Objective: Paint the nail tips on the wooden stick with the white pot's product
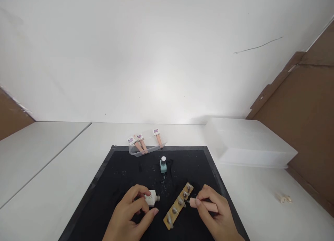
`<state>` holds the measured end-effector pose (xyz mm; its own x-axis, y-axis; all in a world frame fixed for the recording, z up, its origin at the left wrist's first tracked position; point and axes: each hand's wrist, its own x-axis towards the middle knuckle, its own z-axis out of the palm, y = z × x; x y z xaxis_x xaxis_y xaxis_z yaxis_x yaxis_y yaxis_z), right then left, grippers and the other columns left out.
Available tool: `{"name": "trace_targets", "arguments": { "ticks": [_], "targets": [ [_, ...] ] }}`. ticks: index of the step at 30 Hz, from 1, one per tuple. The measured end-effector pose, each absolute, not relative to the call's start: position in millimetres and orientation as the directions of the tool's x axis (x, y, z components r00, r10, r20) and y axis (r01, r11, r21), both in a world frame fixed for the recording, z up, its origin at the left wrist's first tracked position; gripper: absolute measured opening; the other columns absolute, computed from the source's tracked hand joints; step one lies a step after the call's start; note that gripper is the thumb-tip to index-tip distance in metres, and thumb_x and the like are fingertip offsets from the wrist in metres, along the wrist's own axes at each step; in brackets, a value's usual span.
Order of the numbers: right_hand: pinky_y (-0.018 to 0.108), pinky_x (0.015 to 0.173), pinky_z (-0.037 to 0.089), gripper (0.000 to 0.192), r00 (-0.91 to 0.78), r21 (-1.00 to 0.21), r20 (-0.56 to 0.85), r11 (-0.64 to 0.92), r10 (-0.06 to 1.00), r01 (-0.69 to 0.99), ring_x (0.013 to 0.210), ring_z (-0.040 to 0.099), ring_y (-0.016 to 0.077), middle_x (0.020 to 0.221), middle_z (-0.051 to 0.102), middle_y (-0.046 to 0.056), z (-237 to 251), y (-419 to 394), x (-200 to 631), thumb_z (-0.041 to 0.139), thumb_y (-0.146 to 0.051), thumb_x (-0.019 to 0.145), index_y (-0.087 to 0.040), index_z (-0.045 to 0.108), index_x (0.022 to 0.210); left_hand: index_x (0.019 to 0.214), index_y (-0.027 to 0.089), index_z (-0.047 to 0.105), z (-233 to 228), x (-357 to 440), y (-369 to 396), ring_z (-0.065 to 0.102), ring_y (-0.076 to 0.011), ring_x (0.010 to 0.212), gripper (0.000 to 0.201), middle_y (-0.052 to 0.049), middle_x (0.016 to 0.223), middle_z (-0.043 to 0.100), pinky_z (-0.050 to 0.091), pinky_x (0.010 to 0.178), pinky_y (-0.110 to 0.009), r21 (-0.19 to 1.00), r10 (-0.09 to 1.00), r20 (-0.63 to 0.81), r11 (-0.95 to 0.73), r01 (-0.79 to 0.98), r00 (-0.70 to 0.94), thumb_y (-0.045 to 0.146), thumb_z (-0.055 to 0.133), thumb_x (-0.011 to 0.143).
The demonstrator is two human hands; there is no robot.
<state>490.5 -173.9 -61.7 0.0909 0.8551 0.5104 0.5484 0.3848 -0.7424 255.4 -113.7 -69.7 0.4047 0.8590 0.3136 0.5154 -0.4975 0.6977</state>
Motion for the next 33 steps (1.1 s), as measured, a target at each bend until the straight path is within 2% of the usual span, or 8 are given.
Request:
{"name": "trace_targets", "arguments": {
  "ticks": [3,6,10,15,18,23,28,33],
  "targets": [
    [0.021,0.047,0.037,0.019,0.086,-0.751,0.51,0.395,0.856,0.529,0.049,0.047,0.0114,0.06,0.046,-0.004,-62.4,-175.7,488.8,0.049,-0.013,0.086,-0.021,0.047,0.069,0.061,0.022,0.055,-70.6,256.4,-113.9,0.057,-0.0138,0.066,0.02,-0.003,0.09,0.06,0.045,0.055,-0.022,0.696,0.854,0.3,-0.501,0.514,0.425,0.026,0.06,0.08],
    [0.022,0.048,0.038,0.017,0.05,-0.762,0.512,0.426,0.858,0.488,0.05,0.048,0.0121,0.061,0.048,-0.003,-63.2,-178.0,485.7,0.049,-0.012,0.086,-0.021,0.048,0.071,0.065,0.023,0.06,-73.3,256.3,-113.3,0.059,-0.0151,0.071,0.019,-0.004,0.09,0.059,0.047,0.058,-0.022,0.698,0.838,0.292,-0.517,0.495,0.462,0.028,0.06,0.083],
    [0.022,0.048,0.039,0.013,-0.016,-0.745,0.542,0.489,0.84,0.453,0.05,0.049,0.0123,0.062,0.051,-0.002,-66.5,-178.8,481.5,0.051,-0.011,0.084,-0.021,0.05,0.076,0.073,0.024,0.066,-76.9,254.8,-110.8,0.06,-0.0166,0.075,0.018,-0.005,0.088,0.059,0.048,0.062,-0.023,0.663,0.779,0.351,-0.599,0.449,0.52,0.029,0.057,0.087],
    [0.021,0.047,0.038,0.012,-0.048,-0.703,0.586,0.537,0.809,0.466,0.05,0.049,0.0119,0.062,0.051,-0.003,-70.6,-177.5,479.7,0.054,-0.01,0.082,-0.022,0.051,0.08,0.082,0.026,0.07,-78.6,254.0,-108.9,0.06,-0.0151,0.071,0.014,-0.004,0.087,0.059,0.048,0.057,-0.021,0.605,0.706,0.419,-0.686,0.405,0.571,0.023,0.057,0.087],
    [0.021,0.047,0.037,0.013,-0.047,-0.704,0.583,0.534,0.811,0.468,0.049,0.048,0.0114,0.061,0.05,-0.003,-70.9,-177.6,479.3,0.053,-0.01,0.082,-0.022,0.05,0.079,0.083,0.027,0.07,-79.4,254.9,-110.3,0.059,-0.0149,0.07,0.016,-0.004,0.088,0.058,0.047,0.056,-0.022,0.619,0.728,0.408,-0.664,0.42,0.55,0.023,0.055,0.088],
    [0.021,0.045,0.036,0.012,-0.051,-0.705,0.577,0.529,0.815,0.473,0.046,0.045,0.0107,0.058,0.048,-0.004,-70.1,-176.7,476.5,0.049,-0.017,0.087,-0.023,0.049,0.077,0.078,0.024,0.066,-81.7,255.4,-111.9,0.059,-0.0169,0.078,0.012,-0.004,0.087,0.057,0.049,0.064,-0.024,0.655,0.75,0.38,-0.632,0.415,0.542,0.02,0.058,0.085],
    [0.02,0.043,0.037,0.013,-0.128,-0.622,0.654,0.626,0.746,0.47,0.046,0.046,0.0109,0.056,0.047,-0.005,-70.0,-174.3,472.8,0.046,-0.025,0.091,-0.023,0.047,0.079,0.075,0.023,0.063,-80.8,255.1,-112.7,0.059,-0.0161,0.078,0.011,-0.003,0.087,0.057,0.049,0.066,-0.023,0.659,0.754,0.368,-0.625,0.42,0.544,0.017,0.06,0.083],
    [0.019,0.044,0.042,0.007,-0.19,-0.583,0.655,0.649,0.731,0.488,0.047,0.051,0.0112,0.058,0.051,-0.004,-67.9,-172.6,472.1,0.049,-0.021,0.088,-0.023,0.048,0.082,0.069,0.022,0.059,-76.0,256.7,-113.3,0.059,-0.0154,0.075,0.012,-0.002,0.084,0.057,0.048,0.064,-0.022,0.643,0.754,0.37,-0.629,0.437,0.543,0.017,0.062,0.08]
  ]
}}
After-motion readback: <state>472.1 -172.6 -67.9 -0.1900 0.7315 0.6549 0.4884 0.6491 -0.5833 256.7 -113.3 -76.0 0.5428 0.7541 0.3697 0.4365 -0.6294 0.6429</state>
